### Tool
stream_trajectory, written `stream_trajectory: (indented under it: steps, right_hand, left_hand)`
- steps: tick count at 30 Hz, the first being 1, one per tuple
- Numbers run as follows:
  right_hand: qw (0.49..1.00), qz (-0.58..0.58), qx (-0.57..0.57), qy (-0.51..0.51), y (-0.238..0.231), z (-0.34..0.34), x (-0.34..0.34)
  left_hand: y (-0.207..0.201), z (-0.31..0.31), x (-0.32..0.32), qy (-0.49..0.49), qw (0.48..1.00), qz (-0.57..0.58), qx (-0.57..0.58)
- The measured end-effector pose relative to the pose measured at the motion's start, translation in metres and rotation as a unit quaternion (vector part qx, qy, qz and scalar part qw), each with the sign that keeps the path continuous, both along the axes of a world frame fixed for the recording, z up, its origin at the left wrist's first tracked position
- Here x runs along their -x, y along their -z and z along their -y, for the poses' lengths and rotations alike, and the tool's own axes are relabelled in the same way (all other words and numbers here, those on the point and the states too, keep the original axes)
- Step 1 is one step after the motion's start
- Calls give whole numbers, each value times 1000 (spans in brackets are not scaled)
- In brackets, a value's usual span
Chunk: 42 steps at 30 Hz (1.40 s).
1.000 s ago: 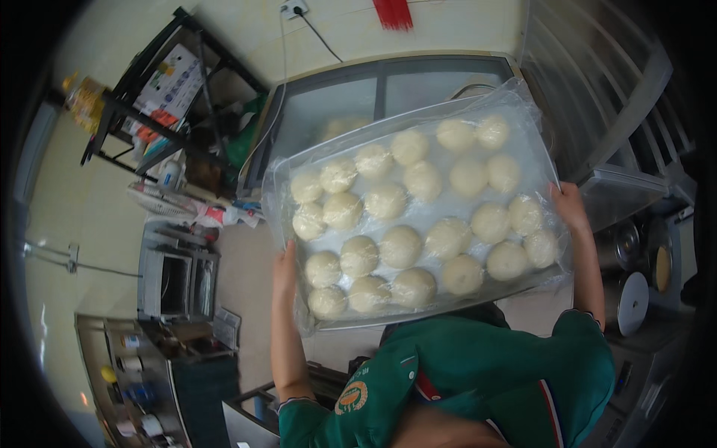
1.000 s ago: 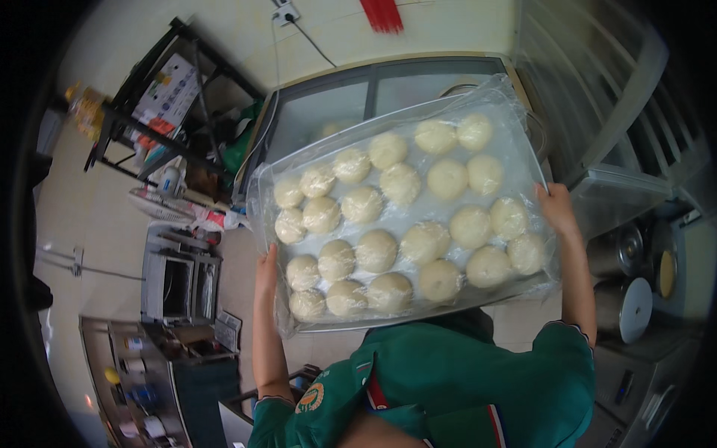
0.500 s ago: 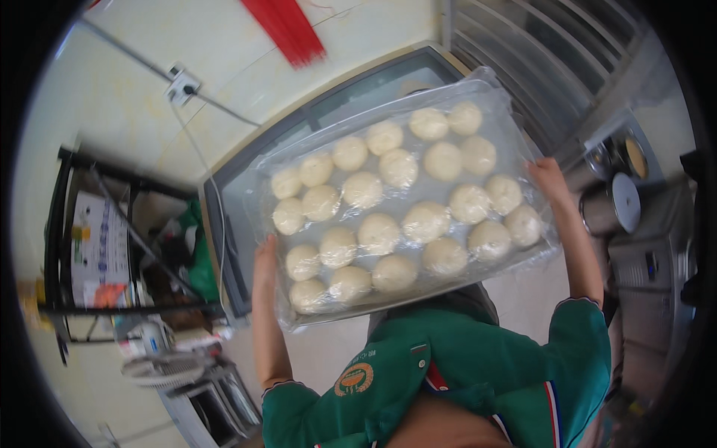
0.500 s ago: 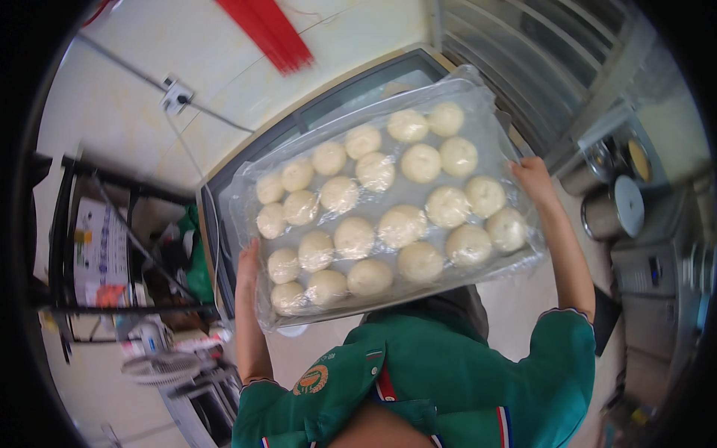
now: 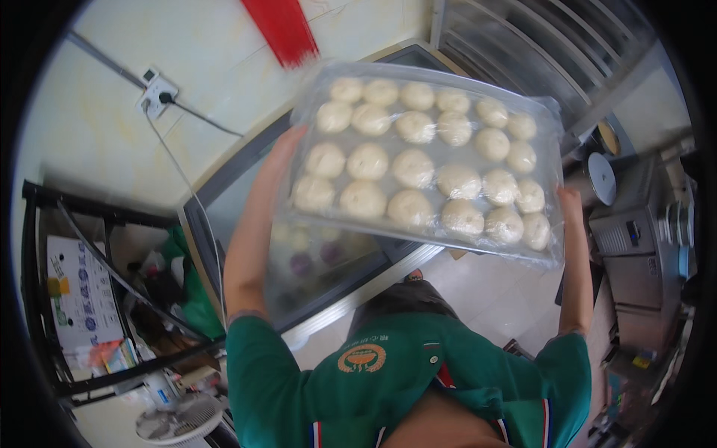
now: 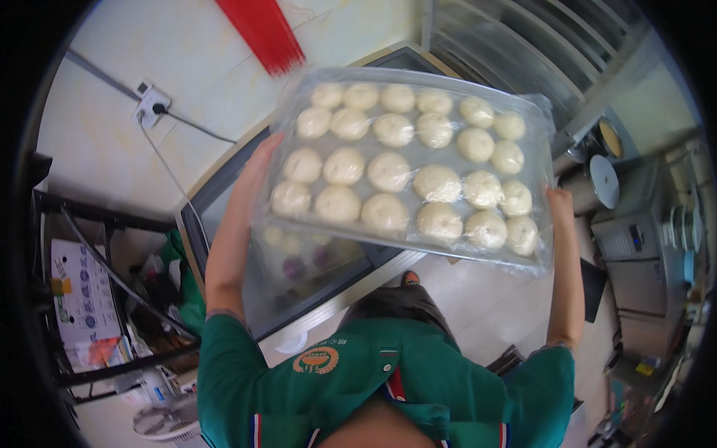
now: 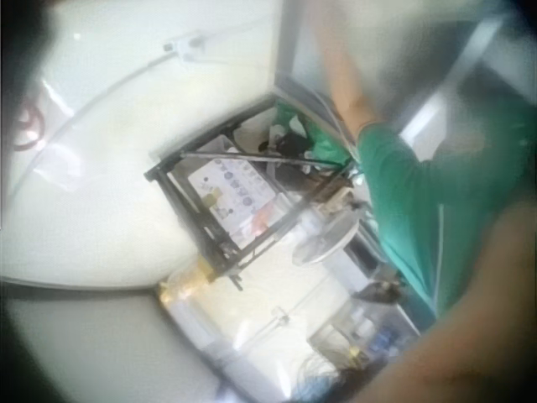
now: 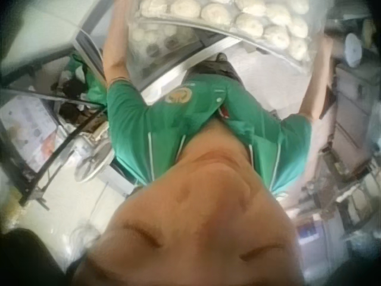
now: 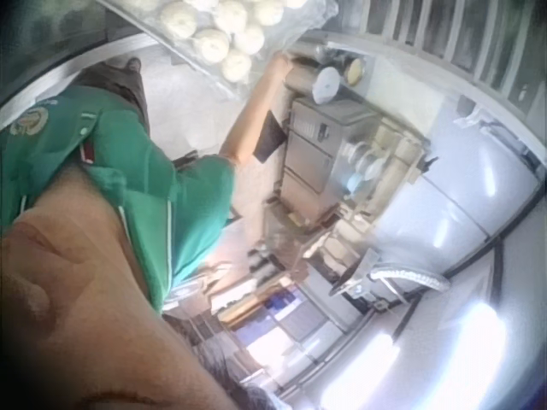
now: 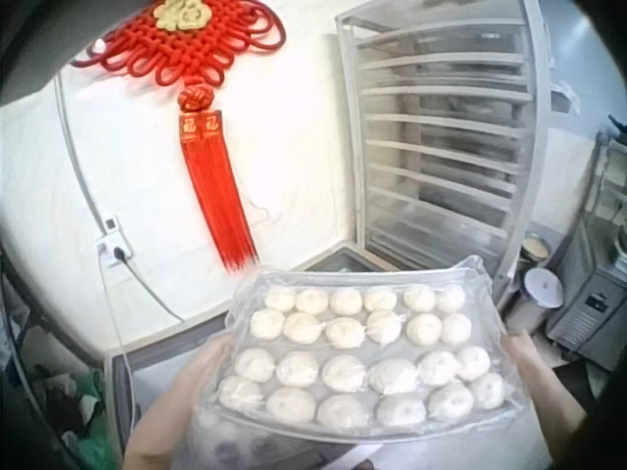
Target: The person retrieves trays of dough balls from a freezer, places them on a stainless steel counter, and then cooks flattened dough pieces on a griddle using a spatula. The person flips the dough pieces and arranges them on the griddle.
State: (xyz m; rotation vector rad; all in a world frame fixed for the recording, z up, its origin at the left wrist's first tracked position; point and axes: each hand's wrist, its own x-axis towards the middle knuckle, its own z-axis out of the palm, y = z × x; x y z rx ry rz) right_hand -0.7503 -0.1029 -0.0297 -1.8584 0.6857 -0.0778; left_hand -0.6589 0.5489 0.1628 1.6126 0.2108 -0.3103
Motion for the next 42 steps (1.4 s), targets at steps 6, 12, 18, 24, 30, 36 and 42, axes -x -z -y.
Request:
stream_trajectory:
  steps: [6, 12, 18, 24, 30, 36, 42]
  right_hand:
    - [973, -6, -231, -4, 16, 29, 39]
    - [920, 22, -389, 47, 93, -4, 109]
    - [942, -183, -161, -230, 106, -162, 198]
    - [899, -43, 28, -435, -6, -288, 187]
    - [961, -119, 44, -245, -50, -263, 220]
    - [957, -128, -41, -258, -38, -293, 216]
    - [909, -13, -13, -416, -65, -328, 168]
  left_hand:
    - [34, 3, -41, -146, 964, 7, 222]
    - [146, -100, 141, -342, 733, 271, -522]
    - [159, -233, 282, -536, 579, 102, -605]
    - [149, -261, 254, -554, 696, 32, -455]
    - [154, -272, 247, -576, 609, -10, -545]
    - [145, -249, 229, -669, 539, -40, -510]
    - [169, -128, 178, -554, 699, 17, -452]
